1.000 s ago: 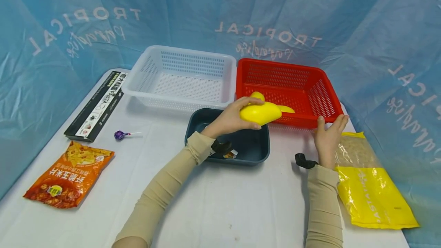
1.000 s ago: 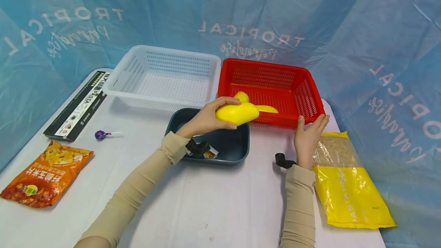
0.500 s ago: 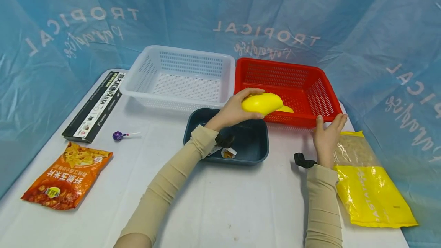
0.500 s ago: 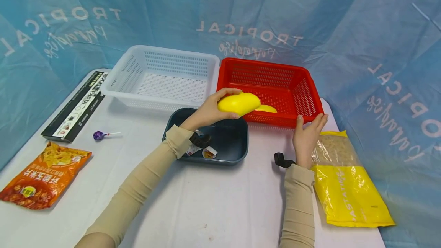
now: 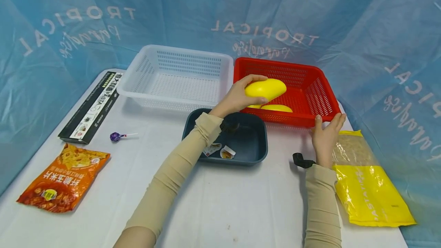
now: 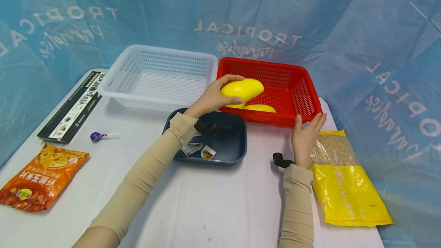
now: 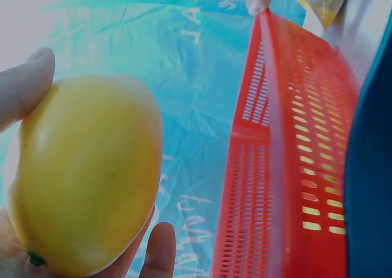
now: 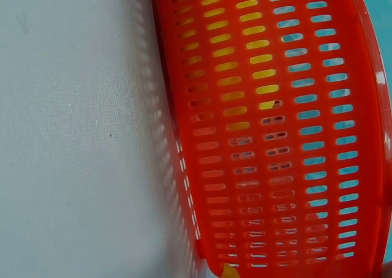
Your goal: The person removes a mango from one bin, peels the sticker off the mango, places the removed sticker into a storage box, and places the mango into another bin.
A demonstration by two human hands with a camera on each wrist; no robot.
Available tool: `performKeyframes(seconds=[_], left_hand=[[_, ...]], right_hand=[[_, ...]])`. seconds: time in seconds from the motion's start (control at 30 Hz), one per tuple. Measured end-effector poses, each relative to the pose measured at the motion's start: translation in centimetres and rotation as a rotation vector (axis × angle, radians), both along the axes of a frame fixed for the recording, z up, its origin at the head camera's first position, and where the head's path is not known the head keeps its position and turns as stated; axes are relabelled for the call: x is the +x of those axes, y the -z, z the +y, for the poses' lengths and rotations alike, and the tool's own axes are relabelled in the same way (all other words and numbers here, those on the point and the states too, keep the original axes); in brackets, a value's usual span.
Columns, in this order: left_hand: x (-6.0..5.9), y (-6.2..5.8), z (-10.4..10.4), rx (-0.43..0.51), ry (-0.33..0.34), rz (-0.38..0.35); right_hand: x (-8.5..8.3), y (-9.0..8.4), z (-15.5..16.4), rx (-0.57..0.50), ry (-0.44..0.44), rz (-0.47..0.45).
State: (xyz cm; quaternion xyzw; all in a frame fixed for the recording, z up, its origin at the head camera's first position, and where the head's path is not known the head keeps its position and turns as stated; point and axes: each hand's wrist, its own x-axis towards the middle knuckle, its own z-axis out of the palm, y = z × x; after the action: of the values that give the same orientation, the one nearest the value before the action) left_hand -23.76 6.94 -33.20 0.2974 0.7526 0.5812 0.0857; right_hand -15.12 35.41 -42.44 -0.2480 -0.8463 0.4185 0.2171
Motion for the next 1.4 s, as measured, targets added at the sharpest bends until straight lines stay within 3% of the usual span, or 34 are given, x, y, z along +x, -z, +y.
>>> performKeyframes(seconds=[0.4, 1.4], left_hand=[[-2.0, -0.7, 0.8, 0.024, -0.015, -0.048], [-4.3, -0.9, 4.1, 0.0, -0.05, -0.125]], right_hand=[[0.0, 0.0, -0.1, -0.005, 0.009, -0.005], [-0.3, -0.2, 0.0, -0.047, 0.038, -0.073]])
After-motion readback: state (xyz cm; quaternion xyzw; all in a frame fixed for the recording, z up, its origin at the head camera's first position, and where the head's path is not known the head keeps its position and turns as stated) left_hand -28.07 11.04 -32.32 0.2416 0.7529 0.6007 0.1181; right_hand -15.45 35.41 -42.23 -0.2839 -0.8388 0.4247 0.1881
